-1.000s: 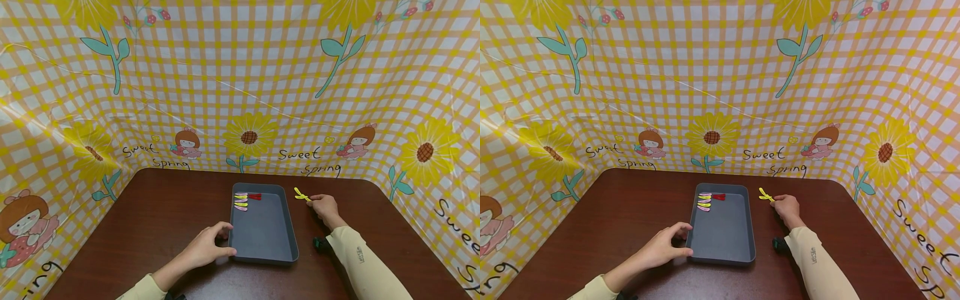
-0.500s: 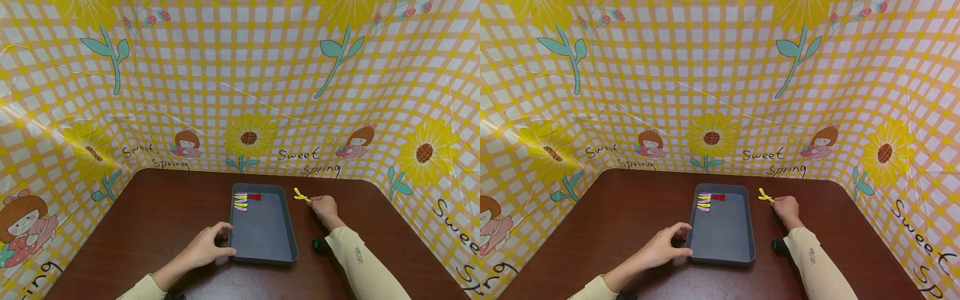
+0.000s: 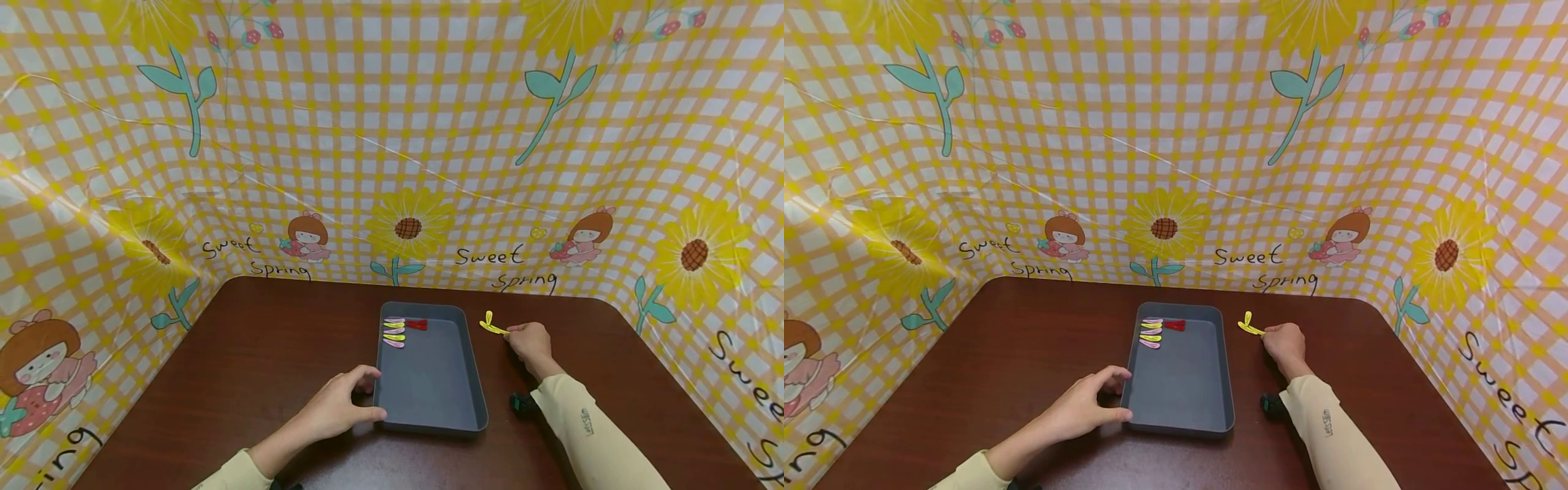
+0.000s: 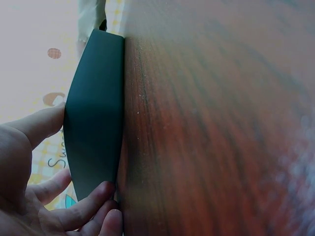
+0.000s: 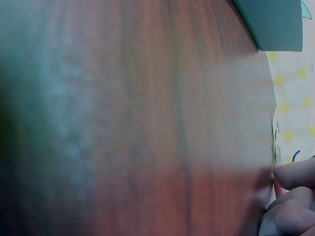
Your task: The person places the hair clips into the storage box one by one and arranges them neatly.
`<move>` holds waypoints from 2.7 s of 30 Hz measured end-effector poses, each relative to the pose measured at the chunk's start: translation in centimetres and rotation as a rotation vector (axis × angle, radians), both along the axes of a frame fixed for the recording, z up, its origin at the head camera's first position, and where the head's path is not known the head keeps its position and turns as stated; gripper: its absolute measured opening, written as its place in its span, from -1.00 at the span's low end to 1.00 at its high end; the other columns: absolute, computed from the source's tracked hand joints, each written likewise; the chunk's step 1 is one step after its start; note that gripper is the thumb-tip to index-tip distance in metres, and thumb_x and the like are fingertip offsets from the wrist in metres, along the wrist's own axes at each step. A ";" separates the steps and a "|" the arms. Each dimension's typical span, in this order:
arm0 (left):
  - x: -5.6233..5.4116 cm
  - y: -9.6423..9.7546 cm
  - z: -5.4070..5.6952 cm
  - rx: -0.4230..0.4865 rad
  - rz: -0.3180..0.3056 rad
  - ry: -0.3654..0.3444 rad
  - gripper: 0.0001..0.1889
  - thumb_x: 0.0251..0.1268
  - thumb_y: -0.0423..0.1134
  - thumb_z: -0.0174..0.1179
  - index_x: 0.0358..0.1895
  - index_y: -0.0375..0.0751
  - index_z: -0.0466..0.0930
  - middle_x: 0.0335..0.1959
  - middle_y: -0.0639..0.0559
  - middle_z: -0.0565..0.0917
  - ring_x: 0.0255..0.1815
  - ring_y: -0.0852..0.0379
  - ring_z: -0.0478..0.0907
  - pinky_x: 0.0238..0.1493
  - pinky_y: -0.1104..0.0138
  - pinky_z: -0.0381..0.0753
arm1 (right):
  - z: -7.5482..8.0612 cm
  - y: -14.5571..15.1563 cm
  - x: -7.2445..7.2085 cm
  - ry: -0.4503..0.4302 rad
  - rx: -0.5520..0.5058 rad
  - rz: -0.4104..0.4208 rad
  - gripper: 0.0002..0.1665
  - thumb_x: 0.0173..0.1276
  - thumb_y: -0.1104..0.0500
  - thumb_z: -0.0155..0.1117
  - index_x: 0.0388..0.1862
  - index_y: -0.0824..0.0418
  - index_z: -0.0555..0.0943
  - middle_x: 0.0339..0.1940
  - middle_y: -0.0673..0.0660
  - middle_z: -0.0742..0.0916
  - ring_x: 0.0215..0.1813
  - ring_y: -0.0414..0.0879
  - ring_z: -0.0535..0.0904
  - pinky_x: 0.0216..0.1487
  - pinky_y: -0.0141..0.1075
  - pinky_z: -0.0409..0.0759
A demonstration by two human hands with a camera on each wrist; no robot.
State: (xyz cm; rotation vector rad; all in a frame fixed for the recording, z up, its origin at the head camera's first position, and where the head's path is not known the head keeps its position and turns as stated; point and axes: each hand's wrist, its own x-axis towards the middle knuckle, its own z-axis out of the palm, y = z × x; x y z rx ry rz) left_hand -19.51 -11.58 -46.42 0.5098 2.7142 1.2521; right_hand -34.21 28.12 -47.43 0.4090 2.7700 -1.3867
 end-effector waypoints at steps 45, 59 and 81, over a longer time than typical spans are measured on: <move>0.1 0.0 0.1 0.002 0.002 0.005 -0.34 0.11 0.15 0.46 0.26 0.04 0.51 -0.04 0.16 0.62 0.08 0.06 0.51 0.07 0.02 0.49 | 3.5 -1.4 0.7 0.063 0.060 0.055 -0.68 0.45 0.26 0.22 0.04 0.48 0.65 0.07 0.41 0.66 -0.11 0.08 0.53 -0.29 -0.28 0.46; 0.3 -0.1 0.4 0.008 -0.008 -0.009 -0.36 0.14 0.13 0.46 0.26 0.04 0.50 -0.06 0.13 0.62 0.07 0.05 0.50 0.01 0.04 0.50 | 4.8 -3.0 0.9 0.067 0.016 0.133 -0.63 0.45 0.27 0.19 0.10 0.53 0.61 0.06 0.44 0.67 -0.05 0.17 0.62 -0.18 -0.14 0.62; 0.3 0.0 0.3 0.003 -0.007 -0.011 -0.36 0.13 0.15 0.46 0.26 0.06 0.50 -0.06 0.18 0.62 0.06 0.07 0.50 -0.01 0.09 0.50 | 5.7 -5.3 0.8 0.035 -0.021 0.150 -0.68 0.45 0.28 0.20 0.07 0.46 0.64 -0.35 0.22 0.71 -0.59 -0.16 0.32 -0.56 -0.32 0.28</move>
